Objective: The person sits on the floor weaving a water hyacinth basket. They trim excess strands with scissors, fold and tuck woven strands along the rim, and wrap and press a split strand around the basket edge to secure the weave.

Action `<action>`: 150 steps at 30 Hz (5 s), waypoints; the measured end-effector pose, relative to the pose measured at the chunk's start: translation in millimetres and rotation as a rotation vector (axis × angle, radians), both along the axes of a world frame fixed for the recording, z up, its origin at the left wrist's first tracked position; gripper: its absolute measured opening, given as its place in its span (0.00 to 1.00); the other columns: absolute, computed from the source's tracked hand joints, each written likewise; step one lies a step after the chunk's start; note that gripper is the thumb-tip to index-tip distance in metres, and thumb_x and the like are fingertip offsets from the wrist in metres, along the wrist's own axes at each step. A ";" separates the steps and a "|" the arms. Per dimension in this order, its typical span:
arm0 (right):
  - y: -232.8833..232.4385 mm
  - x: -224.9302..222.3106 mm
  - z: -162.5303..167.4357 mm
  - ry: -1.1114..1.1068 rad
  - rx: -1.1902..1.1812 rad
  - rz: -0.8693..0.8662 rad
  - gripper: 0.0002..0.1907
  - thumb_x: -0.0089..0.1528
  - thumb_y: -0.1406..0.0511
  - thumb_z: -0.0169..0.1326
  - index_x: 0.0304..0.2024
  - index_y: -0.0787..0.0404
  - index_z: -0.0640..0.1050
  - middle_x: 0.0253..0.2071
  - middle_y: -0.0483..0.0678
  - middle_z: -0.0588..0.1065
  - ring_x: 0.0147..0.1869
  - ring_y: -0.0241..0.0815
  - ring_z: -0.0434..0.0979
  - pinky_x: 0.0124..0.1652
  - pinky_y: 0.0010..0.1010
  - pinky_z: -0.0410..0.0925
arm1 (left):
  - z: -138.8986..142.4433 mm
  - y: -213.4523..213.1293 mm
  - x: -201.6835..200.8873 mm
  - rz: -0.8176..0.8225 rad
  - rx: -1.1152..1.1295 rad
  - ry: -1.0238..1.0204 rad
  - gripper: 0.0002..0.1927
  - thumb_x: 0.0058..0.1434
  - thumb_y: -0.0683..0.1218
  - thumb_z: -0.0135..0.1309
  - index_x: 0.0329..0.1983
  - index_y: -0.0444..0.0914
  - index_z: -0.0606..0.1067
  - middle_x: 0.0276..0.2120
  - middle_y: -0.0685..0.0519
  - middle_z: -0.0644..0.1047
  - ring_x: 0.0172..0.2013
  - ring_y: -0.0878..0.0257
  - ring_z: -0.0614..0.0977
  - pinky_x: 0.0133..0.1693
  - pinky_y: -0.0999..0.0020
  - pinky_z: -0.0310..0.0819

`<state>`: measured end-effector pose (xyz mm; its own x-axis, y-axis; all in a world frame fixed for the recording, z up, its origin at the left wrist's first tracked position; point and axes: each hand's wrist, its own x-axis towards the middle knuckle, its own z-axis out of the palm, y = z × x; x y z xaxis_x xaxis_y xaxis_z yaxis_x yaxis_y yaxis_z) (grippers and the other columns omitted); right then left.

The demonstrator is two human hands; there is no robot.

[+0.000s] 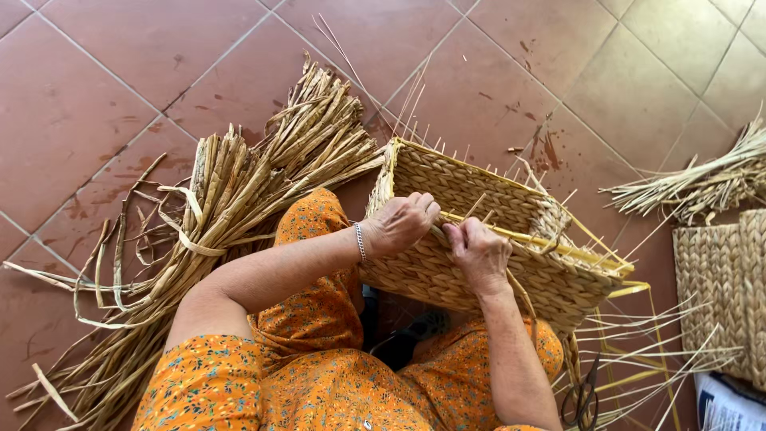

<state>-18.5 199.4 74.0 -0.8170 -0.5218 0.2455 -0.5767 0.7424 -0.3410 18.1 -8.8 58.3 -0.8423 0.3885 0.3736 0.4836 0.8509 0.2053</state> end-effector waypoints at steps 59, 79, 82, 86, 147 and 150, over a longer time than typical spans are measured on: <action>73.4 28.8 9.9 -0.310 -0.065 -0.116 0.20 0.67 0.49 0.60 0.33 0.56 0.83 0.23 0.47 0.76 0.25 0.45 0.77 0.28 0.39 0.69 | 1.1 26.5 -14.4 0.062 0.319 -0.354 0.08 0.59 0.36 0.53 0.41 0.34 0.70 0.26 0.46 0.76 0.27 0.52 0.80 0.32 0.54 0.74; 56.8 55.6 -1.1 -0.234 -0.168 -0.079 0.07 0.64 0.64 0.63 0.43 0.58 0.81 0.37 0.47 0.80 0.36 0.45 0.80 0.38 0.36 0.74 | 2.9 35.4 -5.6 -0.216 0.577 -0.324 0.15 0.63 0.33 0.52 0.53 0.32 0.77 0.44 0.44 0.76 0.42 0.46 0.81 0.44 0.55 0.77; 63.2 45.5 23.2 -0.571 -0.179 -0.176 0.09 0.63 0.61 0.63 0.44 0.56 0.82 0.31 0.45 0.81 0.31 0.41 0.81 0.34 0.33 0.74 | 8.3 31.0 -1.3 -0.288 0.518 -0.347 0.23 0.56 0.33 0.54 0.58 0.30 0.73 0.46 0.42 0.74 0.42 0.45 0.81 0.44 0.55 0.78; 76.4 38.5 61.7 -0.208 -0.015 -0.050 0.12 0.59 0.59 0.69 0.41 0.58 0.84 0.33 0.47 0.81 0.34 0.41 0.80 0.35 0.35 0.73 | 3.9 43.4 5.5 -0.204 0.183 -0.244 0.28 0.55 0.34 0.57 0.60 0.28 0.68 0.46 0.42 0.72 0.41 0.49 0.81 0.40 0.59 0.79; 95.6 1.4 11.6 -0.809 -0.746 -0.249 0.12 0.68 0.60 0.60 0.32 0.61 0.82 0.22 0.35 0.71 0.24 0.23 0.61 0.24 0.19 0.55 | 4.6 75.5 14.9 -0.068 0.219 0.016 0.22 0.57 0.40 0.59 0.55 0.35 0.69 0.41 0.46 0.67 0.38 0.53 0.74 0.31 0.62 0.75; 94.8 -0.2 15.4 -0.873 -0.775 -0.211 0.15 0.69 0.58 0.59 0.31 0.60 0.80 0.21 0.36 0.69 0.24 0.24 0.61 0.24 0.19 0.55 | 9.0 75.3 16.5 -0.041 0.337 -0.063 0.22 0.56 0.37 0.56 0.54 0.37 0.69 0.41 0.48 0.71 0.37 0.53 0.75 0.34 0.59 0.74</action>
<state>-18.7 294.2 89.4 -0.9167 -0.3147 -0.2463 0.1832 0.2168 -0.9589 34.5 66.5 67.4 -0.8541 0.2856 0.4346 0.4931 0.7103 0.5023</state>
